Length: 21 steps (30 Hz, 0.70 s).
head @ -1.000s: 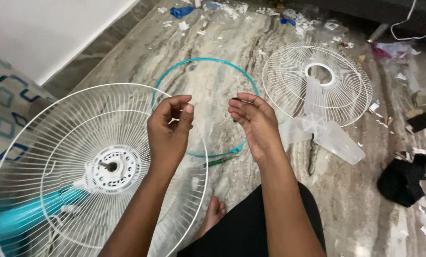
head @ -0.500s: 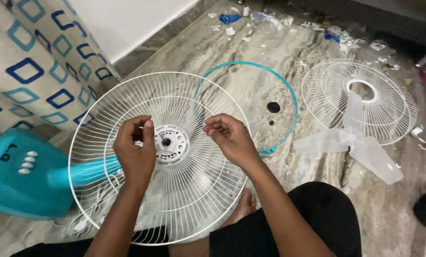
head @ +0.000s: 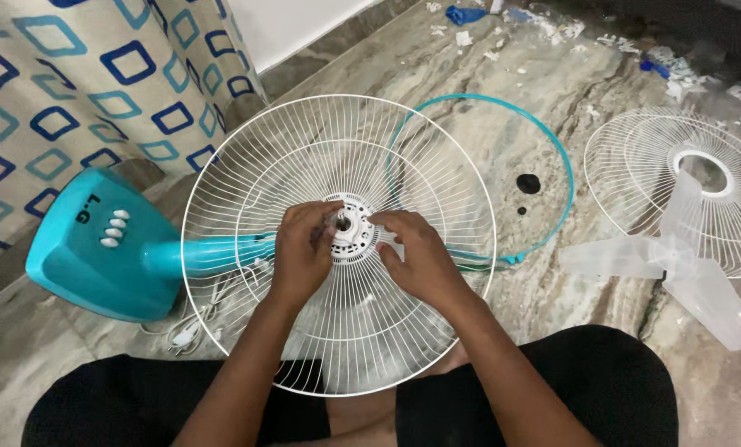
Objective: The person disassembles a standing fan by removing the fan blades, the front grill, and the central hub cap. They use a screwdriver to loosen screws on the motor housing.
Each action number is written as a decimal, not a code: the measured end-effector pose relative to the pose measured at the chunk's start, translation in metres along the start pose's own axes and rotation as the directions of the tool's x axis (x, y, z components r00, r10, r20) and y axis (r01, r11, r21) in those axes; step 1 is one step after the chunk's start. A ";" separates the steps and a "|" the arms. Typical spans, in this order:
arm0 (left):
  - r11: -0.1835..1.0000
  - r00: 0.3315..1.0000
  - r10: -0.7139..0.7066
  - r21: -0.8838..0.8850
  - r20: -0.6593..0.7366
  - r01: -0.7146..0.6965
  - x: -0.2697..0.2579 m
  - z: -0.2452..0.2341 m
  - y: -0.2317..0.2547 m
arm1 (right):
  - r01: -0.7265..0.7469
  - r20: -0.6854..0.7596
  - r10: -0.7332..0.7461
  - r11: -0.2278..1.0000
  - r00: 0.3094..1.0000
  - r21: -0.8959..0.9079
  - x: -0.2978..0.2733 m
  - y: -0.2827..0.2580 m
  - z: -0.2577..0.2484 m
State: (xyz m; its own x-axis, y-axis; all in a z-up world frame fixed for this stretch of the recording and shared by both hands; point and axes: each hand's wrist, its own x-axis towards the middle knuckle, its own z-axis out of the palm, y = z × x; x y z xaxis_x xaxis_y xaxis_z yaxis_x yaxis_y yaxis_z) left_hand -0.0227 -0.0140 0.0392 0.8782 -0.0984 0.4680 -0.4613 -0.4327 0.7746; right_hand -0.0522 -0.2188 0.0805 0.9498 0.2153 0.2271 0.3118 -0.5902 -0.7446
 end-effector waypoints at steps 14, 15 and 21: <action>0.978 0.996 -0.053 0.206 0.065 0.039 -0.016 -0.002 -0.003 | 0.129 0.005 -0.132 0.958 0.991 -0.258 -0.002 -0.007 0.009; 0.977 0.996 -0.057 0.209 0.061 0.043 -0.017 -0.002 -0.003 | 0.122 0.007 -0.124 0.957 0.992 -0.263 -0.001 -0.007 0.010; 0.975 0.997 -0.081 0.206 -0.014 0.082 -0.021 0.001 -0.003 | 0.120 0.000 -0.124 0.954 0.992 -0.277 -0.004 -0.005 0.014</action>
State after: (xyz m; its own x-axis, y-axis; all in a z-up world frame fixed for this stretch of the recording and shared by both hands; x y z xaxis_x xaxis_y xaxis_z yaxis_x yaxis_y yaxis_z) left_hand -0.0393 -0.0112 0.0265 0.9111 -0.0507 0.4091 -0.3513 -0.6148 0.7061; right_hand -0.0580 -0.2063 0.0745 0.9037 0.2873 0.3176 0.4181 -0.7522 -0.5092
